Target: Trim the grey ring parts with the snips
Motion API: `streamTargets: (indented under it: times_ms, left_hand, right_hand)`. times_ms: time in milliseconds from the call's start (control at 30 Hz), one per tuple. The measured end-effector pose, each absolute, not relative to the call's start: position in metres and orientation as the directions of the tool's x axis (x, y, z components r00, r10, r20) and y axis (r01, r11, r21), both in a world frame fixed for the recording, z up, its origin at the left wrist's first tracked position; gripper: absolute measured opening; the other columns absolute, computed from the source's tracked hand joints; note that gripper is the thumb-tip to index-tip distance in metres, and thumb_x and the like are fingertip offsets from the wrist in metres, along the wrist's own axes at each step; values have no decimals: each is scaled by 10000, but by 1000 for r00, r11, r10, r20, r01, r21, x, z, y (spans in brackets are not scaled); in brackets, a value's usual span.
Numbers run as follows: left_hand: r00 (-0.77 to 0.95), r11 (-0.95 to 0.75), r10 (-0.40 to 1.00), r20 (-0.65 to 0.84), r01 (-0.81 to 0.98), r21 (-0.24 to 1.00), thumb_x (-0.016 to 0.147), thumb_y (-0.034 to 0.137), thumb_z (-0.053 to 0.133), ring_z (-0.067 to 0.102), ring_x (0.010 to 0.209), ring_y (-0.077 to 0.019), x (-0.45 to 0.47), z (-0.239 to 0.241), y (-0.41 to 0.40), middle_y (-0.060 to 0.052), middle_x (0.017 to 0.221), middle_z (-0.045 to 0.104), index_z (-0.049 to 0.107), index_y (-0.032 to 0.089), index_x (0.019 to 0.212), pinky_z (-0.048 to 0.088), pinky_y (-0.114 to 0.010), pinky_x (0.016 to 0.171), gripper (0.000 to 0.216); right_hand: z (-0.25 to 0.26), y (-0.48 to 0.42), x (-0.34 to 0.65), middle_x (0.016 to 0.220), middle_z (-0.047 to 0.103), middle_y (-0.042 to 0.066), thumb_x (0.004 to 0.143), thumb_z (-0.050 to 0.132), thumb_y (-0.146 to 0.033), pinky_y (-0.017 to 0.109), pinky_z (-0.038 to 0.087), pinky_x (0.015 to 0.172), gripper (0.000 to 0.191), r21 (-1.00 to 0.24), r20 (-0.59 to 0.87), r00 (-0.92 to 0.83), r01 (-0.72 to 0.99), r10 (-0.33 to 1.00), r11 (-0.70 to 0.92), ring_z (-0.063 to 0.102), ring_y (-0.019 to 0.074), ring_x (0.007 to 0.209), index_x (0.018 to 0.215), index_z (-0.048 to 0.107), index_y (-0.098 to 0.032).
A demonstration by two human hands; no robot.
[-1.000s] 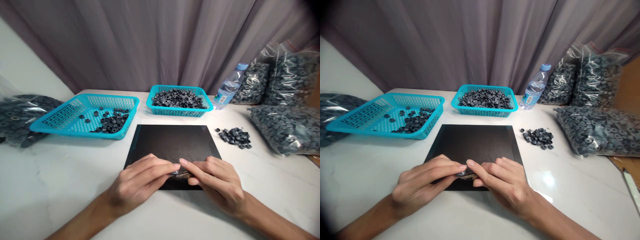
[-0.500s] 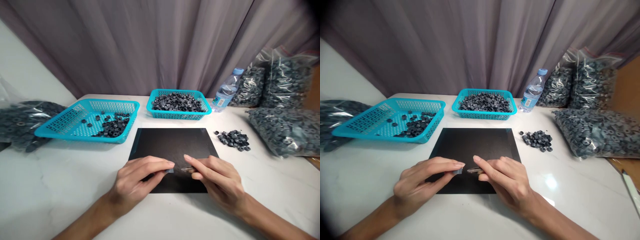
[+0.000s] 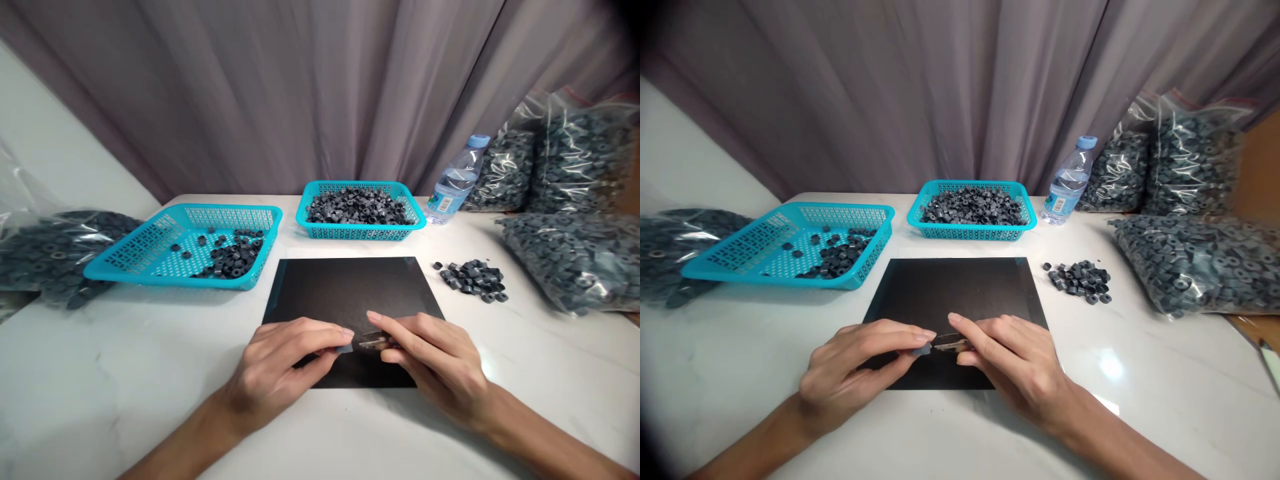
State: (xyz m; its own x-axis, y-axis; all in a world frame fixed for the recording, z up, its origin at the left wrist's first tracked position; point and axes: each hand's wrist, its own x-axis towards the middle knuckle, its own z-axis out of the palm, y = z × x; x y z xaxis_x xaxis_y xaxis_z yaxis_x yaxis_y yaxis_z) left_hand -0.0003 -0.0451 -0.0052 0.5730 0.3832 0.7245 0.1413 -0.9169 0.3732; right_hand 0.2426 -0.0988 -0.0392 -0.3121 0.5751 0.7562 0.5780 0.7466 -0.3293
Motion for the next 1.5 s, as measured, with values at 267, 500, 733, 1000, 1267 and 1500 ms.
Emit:
streamTargets:
  times_ms: [267,500,733,1000,1267,1500]
  left_hand:
    - [575,-916,384,723,137,377,853,-67,688,780,867,-165,0,-6,-45,-68,977,811,678,131,1099,619,-247,747,316]
    - [598,-931,351,721,138,338,863,-48,693,775,853,-156,0,-4,-44,-71,971,809,669,123,1084,601,-238,732,281]
    - [586,-931,358,727,167,325,834,9,769,767,814,-166,-1,-8,-44,-61,938,799,664,121,1092,605,-256,717,301]
    - [576,-929,368,730,262,261,840,81,786,720,706,-159,2,-7,-42,-17,822,761,659,162,1024,580,-269,646,238]
    - [471,-818,518,714,516,252,899,160,746,673,708,-147,-5,-2,-31,-1,827,722,652,202,986,556,-272,674,134]
    - [185,-515,686,704,807,289,949,306,673,664,888,-256,-45,8,13,-36,953,725,685,237,1002,533,-386,795,87]
  right_hand:
    - [-38,-102,240,924,724,65,1047,556,-185,280,461,608,424,-288,761,-336,591,555,753,601,138,698,1469,526,-156]
    - [-37,-101,240,903,707,63,1052,546,-195,272,479,627,386,-299,762,-334,578,555,759,616,139,725,1433,550,-134]
    - [-35,-102,240,861,643,62,1059,513,-198,269,489,609,391,-334,769,-297,568,566,752,603,150,718,1437,536,-101]
    - [-39,-102,241,863,642,62,1041,530,-179,280,497,617,408,-376,738,-286,577,611,725,608,164,716,1446,529,-127]
    - [-52,-92,239,894,681,71,1055,512,-249,306,491,638,286,-324,641,-191,811,744,488,644,192,733,1306,617,-161]
    - [-66,-80,242,946,659,48,1085,415,-345,317,508,636,253,-439,493,-78,838,867,324,696,211,810,1148,621,-211]
